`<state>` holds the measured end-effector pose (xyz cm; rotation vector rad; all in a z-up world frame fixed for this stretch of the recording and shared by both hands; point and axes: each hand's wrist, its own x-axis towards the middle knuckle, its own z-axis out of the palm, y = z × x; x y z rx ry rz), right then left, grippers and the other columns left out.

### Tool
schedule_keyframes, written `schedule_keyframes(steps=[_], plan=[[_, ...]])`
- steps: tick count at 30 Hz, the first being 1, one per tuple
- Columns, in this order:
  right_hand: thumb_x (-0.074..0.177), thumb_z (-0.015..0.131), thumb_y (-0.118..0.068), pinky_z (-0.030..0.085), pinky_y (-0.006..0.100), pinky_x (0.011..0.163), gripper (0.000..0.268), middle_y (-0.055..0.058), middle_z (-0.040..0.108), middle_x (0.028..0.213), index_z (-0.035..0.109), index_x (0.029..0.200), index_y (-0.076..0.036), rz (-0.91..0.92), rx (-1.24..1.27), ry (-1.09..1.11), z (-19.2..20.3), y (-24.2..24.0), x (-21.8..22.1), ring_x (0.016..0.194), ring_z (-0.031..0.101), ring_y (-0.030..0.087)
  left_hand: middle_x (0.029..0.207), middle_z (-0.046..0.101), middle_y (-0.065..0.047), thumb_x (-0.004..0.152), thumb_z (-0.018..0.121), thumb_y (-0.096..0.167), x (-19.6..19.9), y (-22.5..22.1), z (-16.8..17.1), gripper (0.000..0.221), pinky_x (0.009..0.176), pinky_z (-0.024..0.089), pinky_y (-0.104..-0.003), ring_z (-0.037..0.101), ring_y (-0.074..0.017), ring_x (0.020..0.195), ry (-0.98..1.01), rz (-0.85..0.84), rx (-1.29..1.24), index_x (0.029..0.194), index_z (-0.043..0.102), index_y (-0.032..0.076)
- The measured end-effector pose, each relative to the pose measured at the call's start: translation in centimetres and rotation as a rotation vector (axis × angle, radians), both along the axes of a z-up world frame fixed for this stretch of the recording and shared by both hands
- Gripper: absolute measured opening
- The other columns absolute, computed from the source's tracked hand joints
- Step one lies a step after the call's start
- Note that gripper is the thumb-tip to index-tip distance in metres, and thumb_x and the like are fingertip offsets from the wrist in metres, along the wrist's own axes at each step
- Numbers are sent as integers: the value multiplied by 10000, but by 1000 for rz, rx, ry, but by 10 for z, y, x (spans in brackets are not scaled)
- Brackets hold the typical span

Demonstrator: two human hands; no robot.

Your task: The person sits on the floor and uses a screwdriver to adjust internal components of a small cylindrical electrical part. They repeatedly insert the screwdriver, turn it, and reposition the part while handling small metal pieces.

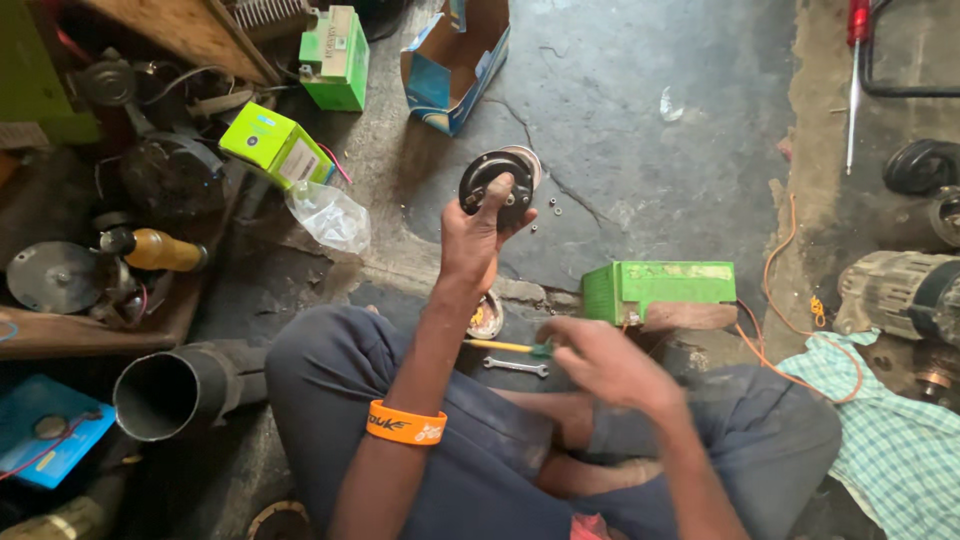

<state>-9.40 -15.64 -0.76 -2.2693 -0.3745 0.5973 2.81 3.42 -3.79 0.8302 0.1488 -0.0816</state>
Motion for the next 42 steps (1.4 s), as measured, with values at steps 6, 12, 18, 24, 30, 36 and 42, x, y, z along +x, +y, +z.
schedule_keyframes(steps=[6, 12, 18, 24, 30, 36, 42], plan=[[819, 775, -76, 573, 289, 770, 336, 53, 693, 937, 738, 1150, -38, -302, 357, 54, 27, -49, 4, 893, 656, 106, 941, 729, -77, 886, 813, 255, 5, -3, -8, 346, 723, 662, -369, 715, -154, 780, 0, 121, 115, 1045, 713, -36], [930, 717, -79, 521, 232, 713, 301, 39, 762, 954, 754, 1227, -52, -552, 381, -89, 14, -68, 4, 843, 657, 78, 931, 731, -78, 884, 810, 258, 9, -1, -4, 353, 689, 634, -324, 713, -159, 753, -30, 191, 162, 1052, 708, -34], [899, 764, -84, 542, 235, 799, 297, 62, 785, 1030, 752, 1192, -34, -610, 313, -268, 12, -64, 7, 904, 691, 73, 957, 715, -63, 897, 804, 269, 5, -9, -1, 374, 706, 648, -316, 691, -129, 800, -37, 153, 284, 1088, 713, -40], [897, 775, -86, 535, 245, 783, 275, 72, 783, 1021, 760, 1168, -41, -623, 268, -347, 18, -55, 9, 879, 683, 84, 975, 720, -42, 920, 786, 268, 3, -15, 2, 365, 730, 657, -301, 685, -103, 842, -132, 146, 397, 1117, 722, -33], [889, 789, -87, 526, 260, 799, 277, 95, 775, 1006, 761, 1159, -30, -615, 256, -392, 22, -56, 8, 888, 687, 111, 973, 718, -42, 917, 791, 276, 3, -15, 3, 380, 726, 649, -302, 677, -102, 829, -145, 148, 369, 1128, 719, -32], [887, 794, -101, 531, 266, 804, 282, 94, 780, 1020, 763, 1159, -32, -614, 237, -384, 18, -59, 10, 899, 702, 120, 961, 720, -46, 913, 793, 301, 1, -15, 1, 394, 746, 659, -304, 689, -103, 832, -144, 142, 409, 1108, 720, -33], [891, 790, -94, 531, 254, 808, 281, 88, 778, 1029, 758, 1164, -33, -613, 276, -359, 14, -61, 10, 914, 695, 108, 965, 725, -51, 913, 795, 315, 2, -15, -1, 406, 756, 661, -307, 695, -104, 838, -174, 154, 442, 1090, 718, -42]])
